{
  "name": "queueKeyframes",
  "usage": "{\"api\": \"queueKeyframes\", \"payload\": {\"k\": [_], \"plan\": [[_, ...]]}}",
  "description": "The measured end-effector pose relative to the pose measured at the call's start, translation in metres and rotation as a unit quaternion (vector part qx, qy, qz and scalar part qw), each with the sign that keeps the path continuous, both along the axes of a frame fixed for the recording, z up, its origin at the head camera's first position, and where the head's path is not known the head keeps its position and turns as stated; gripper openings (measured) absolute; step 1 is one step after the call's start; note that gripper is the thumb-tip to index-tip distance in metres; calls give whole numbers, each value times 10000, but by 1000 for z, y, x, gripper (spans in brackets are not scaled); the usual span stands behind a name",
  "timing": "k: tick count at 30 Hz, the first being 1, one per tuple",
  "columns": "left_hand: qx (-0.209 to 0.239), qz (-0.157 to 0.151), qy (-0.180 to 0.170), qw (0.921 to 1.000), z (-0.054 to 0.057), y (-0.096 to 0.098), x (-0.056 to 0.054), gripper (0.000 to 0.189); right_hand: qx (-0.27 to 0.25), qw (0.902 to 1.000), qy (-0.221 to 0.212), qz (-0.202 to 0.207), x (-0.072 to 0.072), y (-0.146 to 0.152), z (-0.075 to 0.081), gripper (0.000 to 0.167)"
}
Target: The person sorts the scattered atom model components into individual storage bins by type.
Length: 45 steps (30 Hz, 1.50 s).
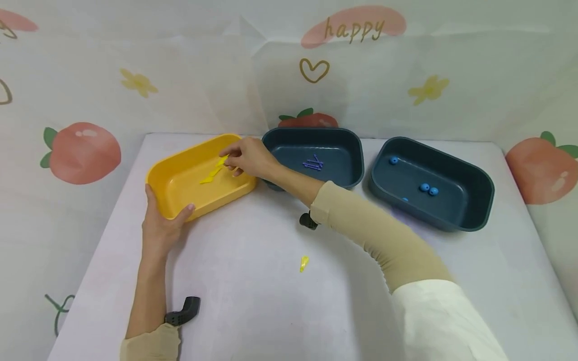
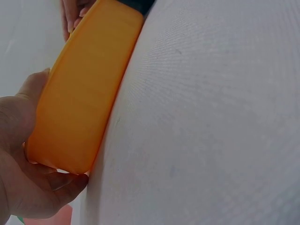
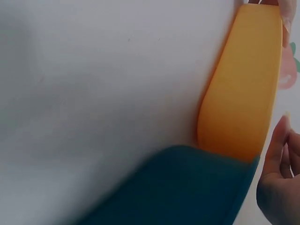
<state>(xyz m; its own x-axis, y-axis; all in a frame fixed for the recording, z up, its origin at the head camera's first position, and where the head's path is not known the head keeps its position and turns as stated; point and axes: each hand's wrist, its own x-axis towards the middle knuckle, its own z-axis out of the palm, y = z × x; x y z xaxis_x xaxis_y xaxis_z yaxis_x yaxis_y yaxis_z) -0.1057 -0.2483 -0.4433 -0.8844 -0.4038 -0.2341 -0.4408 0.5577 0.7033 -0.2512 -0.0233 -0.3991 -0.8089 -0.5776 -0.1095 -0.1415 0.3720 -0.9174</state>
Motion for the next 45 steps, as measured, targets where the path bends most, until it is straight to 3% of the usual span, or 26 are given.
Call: {"api": "queueKeyframes", "payload": {"k": [16, 25, 45], "plan": [[68, -24, 46, 10000, -1, -2, -1, 109, -125, 9974, -636, -303, -3, -27, -4, 26], [43, -104, 116, 9999, -2, -3, -3, 109, -198, 9959, -871, -176, -4, -40, -10, 23], [32, -165, 118, 9998, -1, -5, 0, 109, 876, 9889, -1162, 298, -5, -59, -22, 14]]}}
